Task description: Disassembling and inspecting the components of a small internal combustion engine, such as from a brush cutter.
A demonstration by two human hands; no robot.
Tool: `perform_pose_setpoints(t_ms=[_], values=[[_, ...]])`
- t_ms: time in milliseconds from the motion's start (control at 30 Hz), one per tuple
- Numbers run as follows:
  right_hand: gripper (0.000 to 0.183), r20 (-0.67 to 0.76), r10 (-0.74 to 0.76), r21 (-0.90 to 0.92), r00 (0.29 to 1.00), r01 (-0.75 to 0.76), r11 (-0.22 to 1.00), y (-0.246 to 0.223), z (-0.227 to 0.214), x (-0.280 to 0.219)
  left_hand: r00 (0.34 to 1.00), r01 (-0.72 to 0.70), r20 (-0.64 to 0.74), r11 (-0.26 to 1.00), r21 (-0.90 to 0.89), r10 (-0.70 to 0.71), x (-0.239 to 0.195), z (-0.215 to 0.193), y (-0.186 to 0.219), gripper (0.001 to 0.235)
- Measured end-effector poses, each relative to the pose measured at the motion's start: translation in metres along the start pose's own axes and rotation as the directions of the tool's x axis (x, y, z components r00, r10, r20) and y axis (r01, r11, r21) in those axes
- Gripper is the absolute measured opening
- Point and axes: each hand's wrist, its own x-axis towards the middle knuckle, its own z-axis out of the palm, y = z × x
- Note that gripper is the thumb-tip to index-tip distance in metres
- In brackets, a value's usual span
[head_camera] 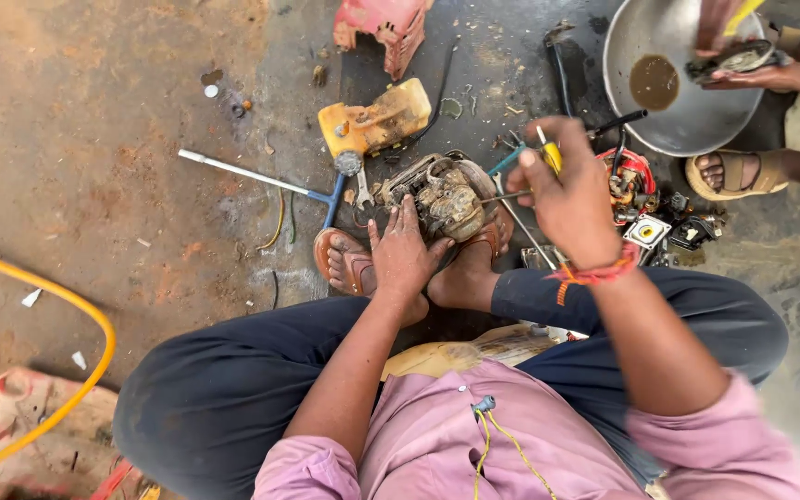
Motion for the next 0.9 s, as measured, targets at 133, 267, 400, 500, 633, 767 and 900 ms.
perform_pose_setpoints(t_ms=[133,267,400,500,633,767,900], values=[[0.032,0.066,-0.226,-0.107,0.972,0.232,0.967,-0.003,-0.019,-0.01,0.998,-0.037,-0.052,0.999,-0.019,0.036,-0.007,0.002,0.002,0.109],[0.029,-0.076,-0.197,-0.316,0.977,0.164,0.935,-0.007,-0.021,-0.012,0.97,-0.132,-0.192,0.987,0.096,0.149,-0.016,-0.016,0.034,0.109],[0.036,0.118,-0.513,-0.36,0.85,0.518,0.776,-0.03,-0.021,-0.025,0.845,-0.402,-0.344,0.911,0.096,0.409,0.002,0.002,0.057,0.08],[0.042,0.07,-0.56,-0.675,0.825,0.453,0.583,-0.039,-0.016,-0.019,0.936,-0.305,-0.173,0.952,0.036,0.307,0.042,0.035,0.06,0.047],[0.051,-0.107,-0.473,-0.544,0.874,0.347,0.764,-0.014,0.004,-0.025,0.886,-0.335,-0.256,0.915,0.225,0.388,0.038,0.051,0.048,0.049],[0.029,-0.188,-0.504,-0.516,0.843,0.352,0.781,-0.023,0.008,-0.024,0.875,-0.196,-0.391,0.947,0.254,0.286,0.031,0.02,0.06,0.074],[0.018,-0.194,-0.606,-0.551,0.771,0.425,0.718,-0.02,0.007,-0.018,0.957,-0.169,-0.192,0.956,0.24,0.217,0.033,0.016,0.054,0.082]])
